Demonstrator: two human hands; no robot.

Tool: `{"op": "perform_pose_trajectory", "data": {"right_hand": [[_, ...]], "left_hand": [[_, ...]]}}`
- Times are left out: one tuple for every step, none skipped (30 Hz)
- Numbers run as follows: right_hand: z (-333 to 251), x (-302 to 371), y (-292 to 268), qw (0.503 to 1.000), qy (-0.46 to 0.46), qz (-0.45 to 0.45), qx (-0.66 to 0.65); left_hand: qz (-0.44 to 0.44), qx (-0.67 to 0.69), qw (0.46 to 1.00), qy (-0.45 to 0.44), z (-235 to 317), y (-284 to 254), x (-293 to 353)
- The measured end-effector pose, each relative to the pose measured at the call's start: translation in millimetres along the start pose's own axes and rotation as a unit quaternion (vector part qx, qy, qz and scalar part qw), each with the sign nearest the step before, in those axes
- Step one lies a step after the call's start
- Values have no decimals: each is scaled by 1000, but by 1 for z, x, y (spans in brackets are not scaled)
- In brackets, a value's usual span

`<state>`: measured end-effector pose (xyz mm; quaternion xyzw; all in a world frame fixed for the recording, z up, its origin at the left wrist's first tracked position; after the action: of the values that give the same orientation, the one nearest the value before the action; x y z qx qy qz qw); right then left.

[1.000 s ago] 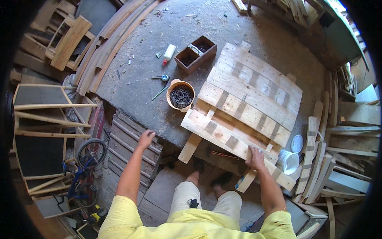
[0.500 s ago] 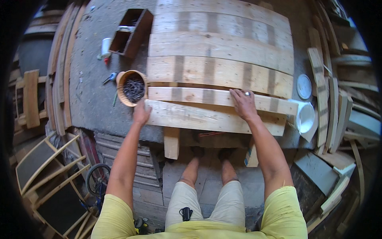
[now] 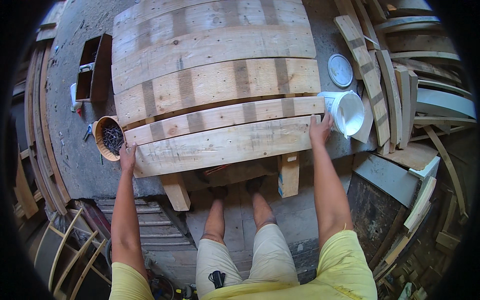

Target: The person picks up wooden planks and places them on a workbench, then retrieves small wooden blocks from a pile and positions them on the bench. The person aligns the planks and blocks to form a structure.

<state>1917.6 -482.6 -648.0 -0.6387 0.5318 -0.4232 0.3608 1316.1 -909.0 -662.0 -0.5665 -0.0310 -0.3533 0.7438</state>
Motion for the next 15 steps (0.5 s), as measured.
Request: {"op": "perform_pose_trajectory", "data": {"right_hand": [[7,-13,1,1000,7,-8,-4],[15,-26,1,1000,11,-8,-2],[24,-39,4,999,32,-28,-10],[32,-47,10,997,53,-48,-19],[26,-49,15,992,75,-99,1],[18,-45,17,992,77,-104,-2],[18,-44,17,989,108,-99,19],[20,-42,18,985,139,-95,41],[21,-40,18,985,139,-97,40],[25,-39,18,989,108,-99,29],[27,-39,17,992,76,-101,19],[35,-41,18,992,76,-104,17],[42,-42,20,988,59,-125,-75],[47,-43,25,974,41,-145,-167],[54,-41,27,975,39,-139,-172]], "left_hand": [[-5,6,1000,-5,1,2,-3],[-11,13,1000,-9,2,6,-4],[-14,12,1000,-8,4,11,-5],[-6,-2,1000,-17,3,16,-7],[6,-21,999,-30,-1,11,-5],[7,-27,999,-32,-4,8,-4],[8,-26,999,-38,-4,7,-4],[10,-25,999,-44,-4,7,-4],[10,-27,999,-45,-5,6,-4],[14,-29,999,-37,-6,6,-4],[18,-32,999,-30,-7,6,-4],[19,-34,999,-31,-9,6,-4],[29,-19,999,-27,-8,7,-4],[39,-4,999,-24,-8,7,-4],[39,-5,999,-26,-8,10,-3]]}}
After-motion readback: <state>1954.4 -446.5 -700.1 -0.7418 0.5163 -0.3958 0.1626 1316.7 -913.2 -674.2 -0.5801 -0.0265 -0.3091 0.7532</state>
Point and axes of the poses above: each hand's wrist, its own x-axis away from the middle knuckle, its own y-axis out of the palm, z = x × y, the point moved 5 cm from there along -x, towards the middle knuckle, and after that the axes turned 9 degrees about -z, right-handed, at the moved point
